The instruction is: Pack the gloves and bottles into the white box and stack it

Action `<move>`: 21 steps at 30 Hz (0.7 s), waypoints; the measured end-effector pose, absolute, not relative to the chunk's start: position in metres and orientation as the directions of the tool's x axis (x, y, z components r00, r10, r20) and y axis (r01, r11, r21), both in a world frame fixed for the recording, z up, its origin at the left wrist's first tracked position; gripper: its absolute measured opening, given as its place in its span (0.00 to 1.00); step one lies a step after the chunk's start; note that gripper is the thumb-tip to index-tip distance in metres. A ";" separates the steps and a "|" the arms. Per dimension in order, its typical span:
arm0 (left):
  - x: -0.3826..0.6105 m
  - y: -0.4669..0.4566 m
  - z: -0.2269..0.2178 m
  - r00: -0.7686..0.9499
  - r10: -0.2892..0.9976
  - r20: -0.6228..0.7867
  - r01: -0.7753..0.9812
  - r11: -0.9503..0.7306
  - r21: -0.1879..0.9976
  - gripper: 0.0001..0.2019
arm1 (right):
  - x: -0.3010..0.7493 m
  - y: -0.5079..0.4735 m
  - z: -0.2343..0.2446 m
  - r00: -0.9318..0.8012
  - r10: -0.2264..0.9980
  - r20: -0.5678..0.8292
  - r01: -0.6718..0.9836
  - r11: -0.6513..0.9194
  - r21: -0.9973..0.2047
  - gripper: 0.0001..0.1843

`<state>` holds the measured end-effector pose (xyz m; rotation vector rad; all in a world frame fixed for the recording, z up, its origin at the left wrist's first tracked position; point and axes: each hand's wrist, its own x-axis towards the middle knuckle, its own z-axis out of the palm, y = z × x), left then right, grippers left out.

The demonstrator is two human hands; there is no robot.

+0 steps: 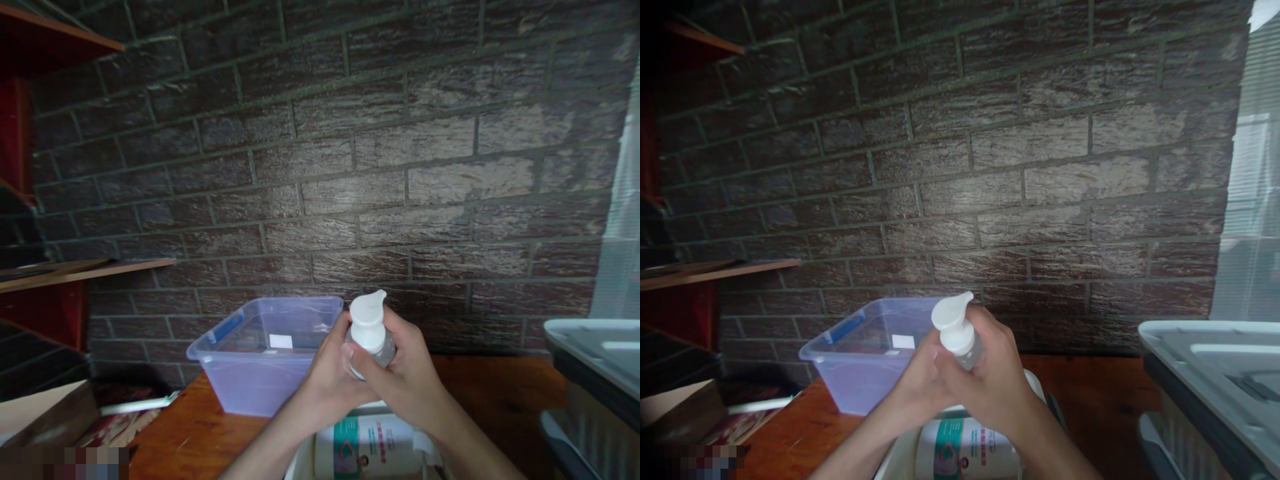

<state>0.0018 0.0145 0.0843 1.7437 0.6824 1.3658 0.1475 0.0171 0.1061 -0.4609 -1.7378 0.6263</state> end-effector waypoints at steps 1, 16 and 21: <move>0.000 0.014 0.085 0.271 0.802 0.533 -0.036 -0.544 0.838 0.38 | 0.148 0.017 0.106 -0.254 0.592 0.765 -0.023 0.787 -0.617 0.15; -0.021 0.013 0.104 0.416 0.717 0.559 -0.036 -0.602 0.798 0.35 | 0.149 0.008 0.113 -0.346 0.418 0.840 -0.059 0.884 -0.464 0.30; -0.019 0.011 0.100 0.478 0.755 0.449 -0.058 -0.483 0.874 0.36 | 0.146 0.014 0.109 -0.214 0.595 0.774 -0.036 0.787 -0.615 0.06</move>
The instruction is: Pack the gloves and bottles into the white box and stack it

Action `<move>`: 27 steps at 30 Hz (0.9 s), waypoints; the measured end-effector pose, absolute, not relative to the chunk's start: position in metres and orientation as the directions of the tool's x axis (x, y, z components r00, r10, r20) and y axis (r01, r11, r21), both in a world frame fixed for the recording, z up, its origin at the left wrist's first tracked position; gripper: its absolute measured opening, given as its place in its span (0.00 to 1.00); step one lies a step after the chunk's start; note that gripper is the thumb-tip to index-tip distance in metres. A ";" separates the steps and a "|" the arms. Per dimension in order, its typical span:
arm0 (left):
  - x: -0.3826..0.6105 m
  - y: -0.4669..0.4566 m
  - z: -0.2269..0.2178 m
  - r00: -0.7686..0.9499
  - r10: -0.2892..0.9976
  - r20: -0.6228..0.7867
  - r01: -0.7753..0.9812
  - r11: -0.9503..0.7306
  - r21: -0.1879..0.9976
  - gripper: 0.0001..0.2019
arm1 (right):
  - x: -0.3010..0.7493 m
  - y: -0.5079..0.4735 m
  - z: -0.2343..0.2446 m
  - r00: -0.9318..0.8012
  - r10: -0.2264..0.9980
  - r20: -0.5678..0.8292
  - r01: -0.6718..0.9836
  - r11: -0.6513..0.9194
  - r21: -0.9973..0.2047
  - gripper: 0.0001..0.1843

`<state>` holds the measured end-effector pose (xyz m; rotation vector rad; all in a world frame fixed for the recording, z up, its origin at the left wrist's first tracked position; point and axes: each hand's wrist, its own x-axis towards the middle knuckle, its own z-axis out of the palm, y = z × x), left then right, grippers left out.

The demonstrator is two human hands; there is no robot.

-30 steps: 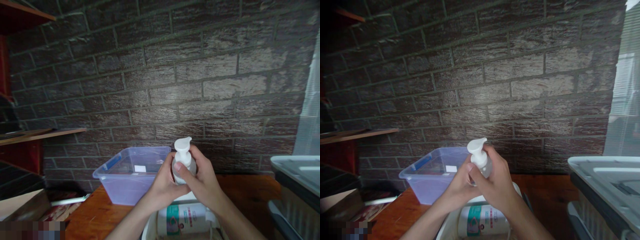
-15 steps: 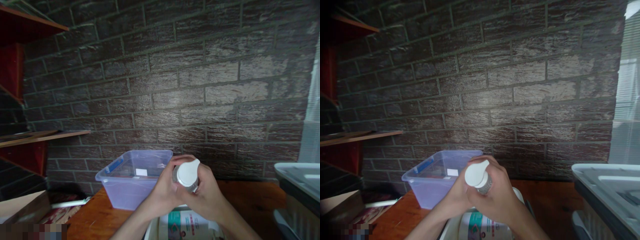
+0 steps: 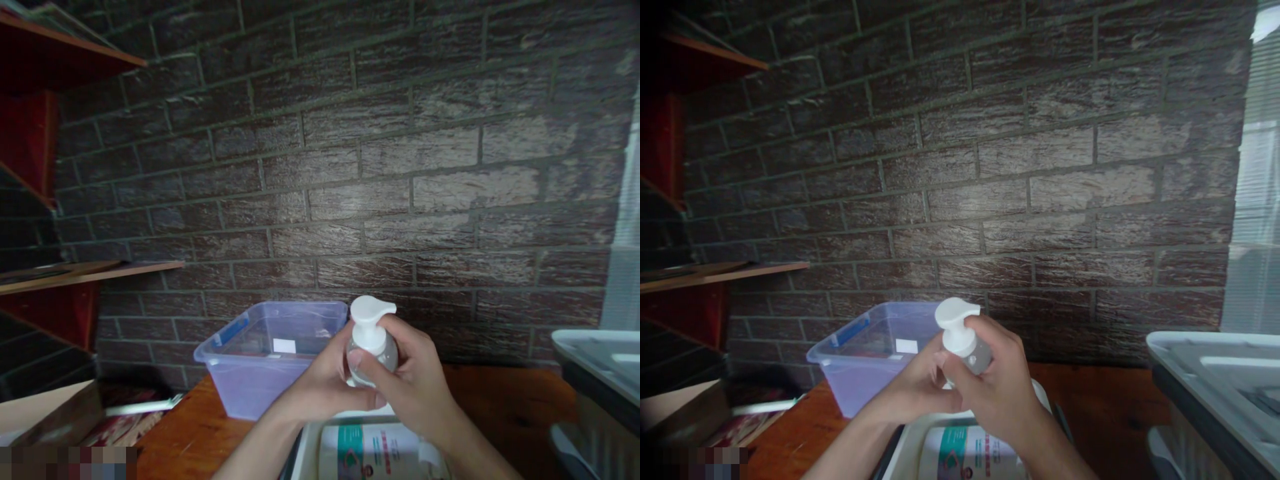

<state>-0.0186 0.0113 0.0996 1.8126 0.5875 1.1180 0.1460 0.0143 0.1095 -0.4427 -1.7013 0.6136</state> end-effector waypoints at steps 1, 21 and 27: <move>-0.015 0.010 0.100 0.456 0.759 0.466 -0.047 -0.502 0.864 0.36 | 0.145 0.016 0.109 -0.170 0.627 0.761 -0.045 0.766 -0.641 0.09; -0.026 0.013 0.097 0.573 0.757 0.315 -0.322 -0.145 0.936 0.35 | 0.147 0.019 0.113 -0.327 0.681 0.655 -0.538 0.436 -0.722 0.20; -0.018 0.013 0.108 0.445 0.777 0.445 -0.137 -0.432 0.891 0.34 | 0.144 0.018 0.111 -0.216 0.636 0.741 -0.453 0.607 -0.653 0.24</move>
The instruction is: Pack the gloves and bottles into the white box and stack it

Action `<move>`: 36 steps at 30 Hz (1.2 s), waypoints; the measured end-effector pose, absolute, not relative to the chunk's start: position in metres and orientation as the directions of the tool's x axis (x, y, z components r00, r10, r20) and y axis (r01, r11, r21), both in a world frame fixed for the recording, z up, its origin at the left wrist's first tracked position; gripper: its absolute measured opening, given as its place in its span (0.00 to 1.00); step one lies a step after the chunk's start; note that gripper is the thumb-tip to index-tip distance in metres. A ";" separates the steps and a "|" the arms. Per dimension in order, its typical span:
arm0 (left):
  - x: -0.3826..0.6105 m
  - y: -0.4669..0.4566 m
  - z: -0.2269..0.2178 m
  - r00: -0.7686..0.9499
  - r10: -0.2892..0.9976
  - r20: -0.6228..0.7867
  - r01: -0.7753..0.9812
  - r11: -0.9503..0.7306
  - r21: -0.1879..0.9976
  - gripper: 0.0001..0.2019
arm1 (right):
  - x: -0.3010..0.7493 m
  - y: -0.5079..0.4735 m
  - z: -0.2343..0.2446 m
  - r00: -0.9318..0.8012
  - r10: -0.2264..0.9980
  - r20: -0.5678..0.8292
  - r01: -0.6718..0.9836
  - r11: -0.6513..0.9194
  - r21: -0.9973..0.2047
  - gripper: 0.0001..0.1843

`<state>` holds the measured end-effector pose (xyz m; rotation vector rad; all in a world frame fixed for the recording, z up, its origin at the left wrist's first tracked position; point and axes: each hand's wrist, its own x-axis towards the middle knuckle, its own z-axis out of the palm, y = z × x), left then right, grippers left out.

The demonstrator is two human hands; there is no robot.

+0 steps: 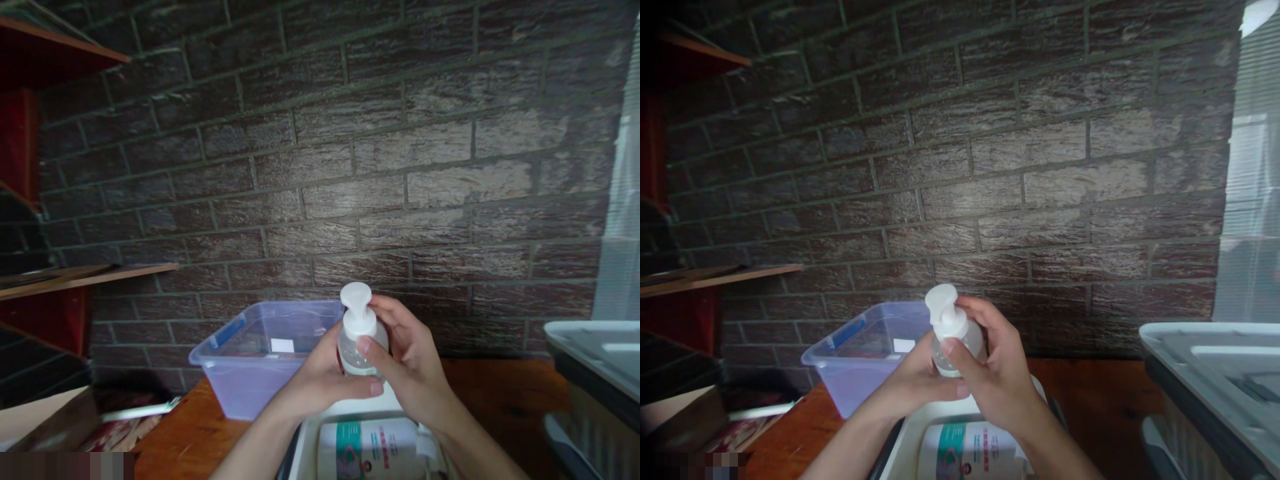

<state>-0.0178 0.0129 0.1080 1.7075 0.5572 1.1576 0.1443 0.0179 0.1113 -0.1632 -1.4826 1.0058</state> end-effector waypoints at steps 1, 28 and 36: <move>-0.016 0.013 0.110 0.425 0.777 0.464 -0.102 -0.468 0.878 0.33 | 0.144 0.019 0.110 -0.209 0.628 0.749 -0.437 0.625 -0.646 0.25; -0.019 0.009 0.108 0.450 0.785 0.426 -0.094 -0.433 0.896 0.26 | 0.143 0.028 0.114 -0.189 0.776 0.602 -0.492 0.456 -0.742 0.20; -0.020 0.009 0.103 0.441 0.839 0.319 -0.284 -0.207 0.936 0.25 | 0.142 0.031 0.115 -0.125 0.866 0.484 -0.483 0.374 -0.792 0.26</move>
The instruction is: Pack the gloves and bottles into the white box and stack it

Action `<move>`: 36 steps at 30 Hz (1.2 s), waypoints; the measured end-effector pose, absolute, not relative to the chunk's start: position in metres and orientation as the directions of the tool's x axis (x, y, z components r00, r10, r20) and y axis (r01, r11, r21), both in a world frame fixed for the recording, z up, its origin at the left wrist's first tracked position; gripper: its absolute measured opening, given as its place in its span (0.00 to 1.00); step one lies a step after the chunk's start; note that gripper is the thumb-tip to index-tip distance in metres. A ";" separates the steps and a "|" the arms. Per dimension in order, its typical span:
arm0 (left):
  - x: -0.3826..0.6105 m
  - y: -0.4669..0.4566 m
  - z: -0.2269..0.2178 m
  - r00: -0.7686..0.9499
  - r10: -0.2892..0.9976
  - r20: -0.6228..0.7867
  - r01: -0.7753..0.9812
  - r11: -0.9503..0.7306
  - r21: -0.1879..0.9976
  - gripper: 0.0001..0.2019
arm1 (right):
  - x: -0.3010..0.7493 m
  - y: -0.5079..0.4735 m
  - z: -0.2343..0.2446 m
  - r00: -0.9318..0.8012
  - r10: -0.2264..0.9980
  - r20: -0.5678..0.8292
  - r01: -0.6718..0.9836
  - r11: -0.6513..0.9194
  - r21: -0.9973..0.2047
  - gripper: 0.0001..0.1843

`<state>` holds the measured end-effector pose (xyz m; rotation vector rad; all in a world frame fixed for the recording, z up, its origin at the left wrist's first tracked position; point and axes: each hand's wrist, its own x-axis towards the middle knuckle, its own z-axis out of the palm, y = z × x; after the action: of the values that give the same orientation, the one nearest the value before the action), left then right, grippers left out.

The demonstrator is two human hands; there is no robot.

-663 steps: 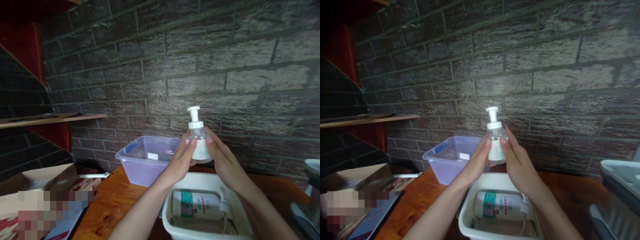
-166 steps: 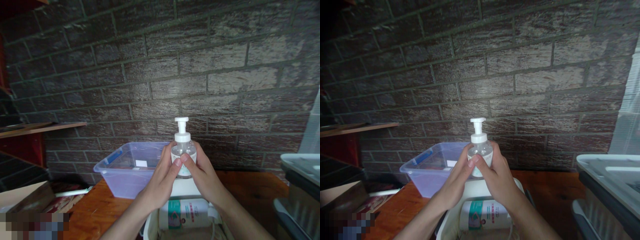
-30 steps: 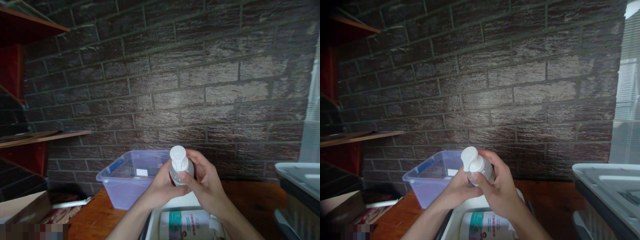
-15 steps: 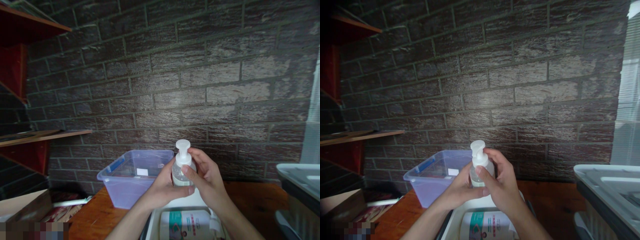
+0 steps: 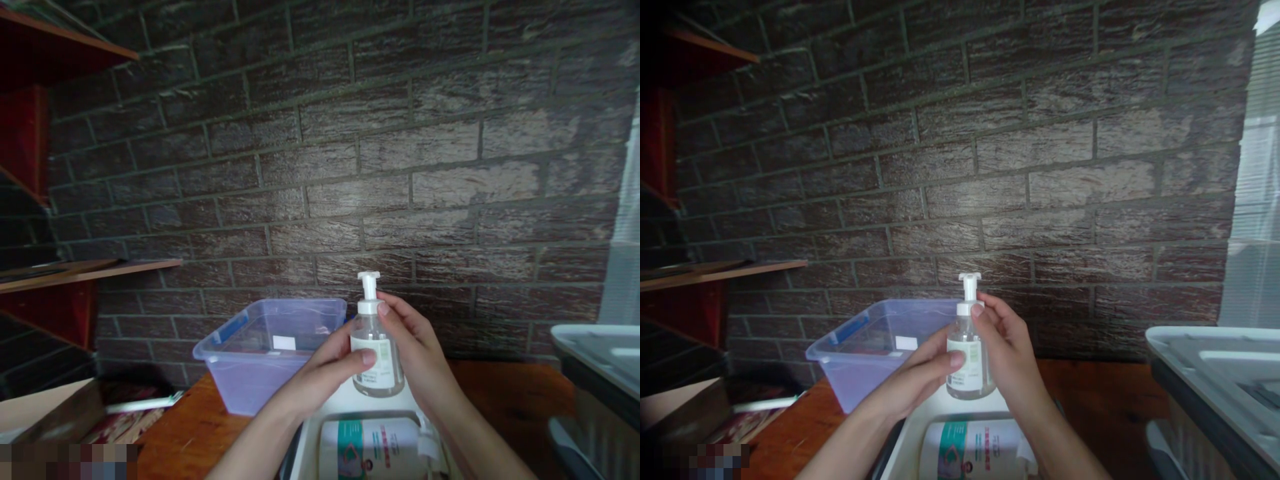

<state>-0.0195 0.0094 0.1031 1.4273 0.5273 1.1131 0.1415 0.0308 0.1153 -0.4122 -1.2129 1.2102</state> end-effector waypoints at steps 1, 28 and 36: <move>-0.018 0.009 0.104 0.419 0.853 0.309 -0.310 -0.186 0.932 0.24 | 0.141 0.032 0.115 -0.118 0.872 0.475 -0.478 0.369 -0.797 0.27; -0.024 0.009 0.123 0.120 0.960 0.251 -0.516 -0.156 0.842 0.23 | 0.141 0.033 0.097 -0.276 0.567 0.776 -0.103 0.786 -0.610 0.41; -0.022 0.017 0.118 0.050 0.958 0.281 -0.417 -0.236 0.878 0.23 | 0.141 0.038 0.094 -0.264 0.558 0.787 0.064 0.824 -0.563 0.44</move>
<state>-0.0216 0.0167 0.1179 1.1229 0.6769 1.4858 0.1409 0.0380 0.0939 -0.4772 -1.7941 0.5068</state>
